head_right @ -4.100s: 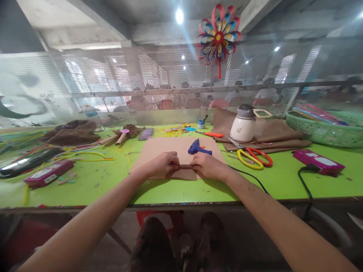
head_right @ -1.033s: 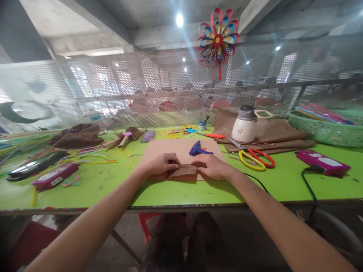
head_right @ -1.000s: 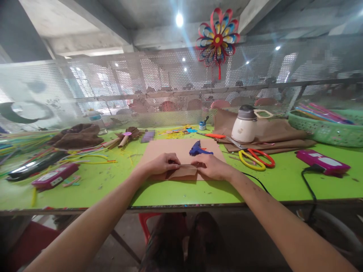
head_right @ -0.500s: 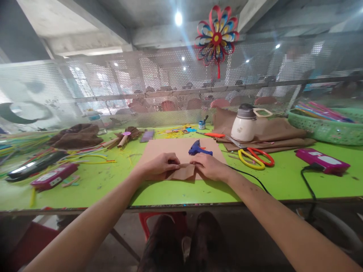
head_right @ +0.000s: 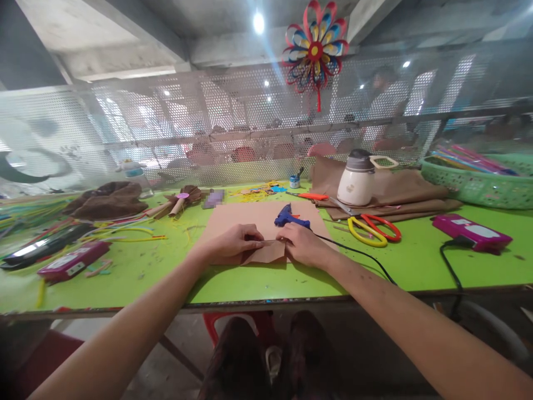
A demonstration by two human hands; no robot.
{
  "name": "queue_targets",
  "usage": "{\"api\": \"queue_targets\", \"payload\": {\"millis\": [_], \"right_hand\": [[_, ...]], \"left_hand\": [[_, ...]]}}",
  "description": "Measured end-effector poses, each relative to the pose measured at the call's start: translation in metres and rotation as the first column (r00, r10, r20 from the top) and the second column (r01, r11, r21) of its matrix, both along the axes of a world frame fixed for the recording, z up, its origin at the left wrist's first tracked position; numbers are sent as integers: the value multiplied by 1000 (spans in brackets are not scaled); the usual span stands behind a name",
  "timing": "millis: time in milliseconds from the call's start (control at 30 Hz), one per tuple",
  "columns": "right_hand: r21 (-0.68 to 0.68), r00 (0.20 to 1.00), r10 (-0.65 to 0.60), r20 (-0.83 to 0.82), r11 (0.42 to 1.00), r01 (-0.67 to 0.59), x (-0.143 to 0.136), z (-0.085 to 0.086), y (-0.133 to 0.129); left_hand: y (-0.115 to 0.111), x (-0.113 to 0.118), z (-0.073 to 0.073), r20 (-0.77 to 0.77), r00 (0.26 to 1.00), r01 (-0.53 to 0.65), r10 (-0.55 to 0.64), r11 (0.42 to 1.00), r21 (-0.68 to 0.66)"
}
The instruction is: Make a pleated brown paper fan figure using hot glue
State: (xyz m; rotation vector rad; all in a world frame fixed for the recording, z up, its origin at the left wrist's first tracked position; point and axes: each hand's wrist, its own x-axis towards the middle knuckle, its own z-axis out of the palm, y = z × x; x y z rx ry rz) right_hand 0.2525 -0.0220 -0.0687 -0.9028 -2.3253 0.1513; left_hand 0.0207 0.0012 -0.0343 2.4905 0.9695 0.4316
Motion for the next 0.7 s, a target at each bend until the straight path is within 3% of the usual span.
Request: {"api": "queue_targets", "payload": {"millis": [200,433,700], "right_hand": [[44,988,-12,-153,999,19,-1,2,0],[119,980,37,-197,993,-14,-3,12,-8],[186,973,79,-215,982,-38,-3,14,-10]], "left_hand": [[-9,7,6,-28,999,-27,30,994,103],[-22,13,16,-28,999,-32,35,997,77],[-28,15,17,-80,997,-4,9,998,65]]}}
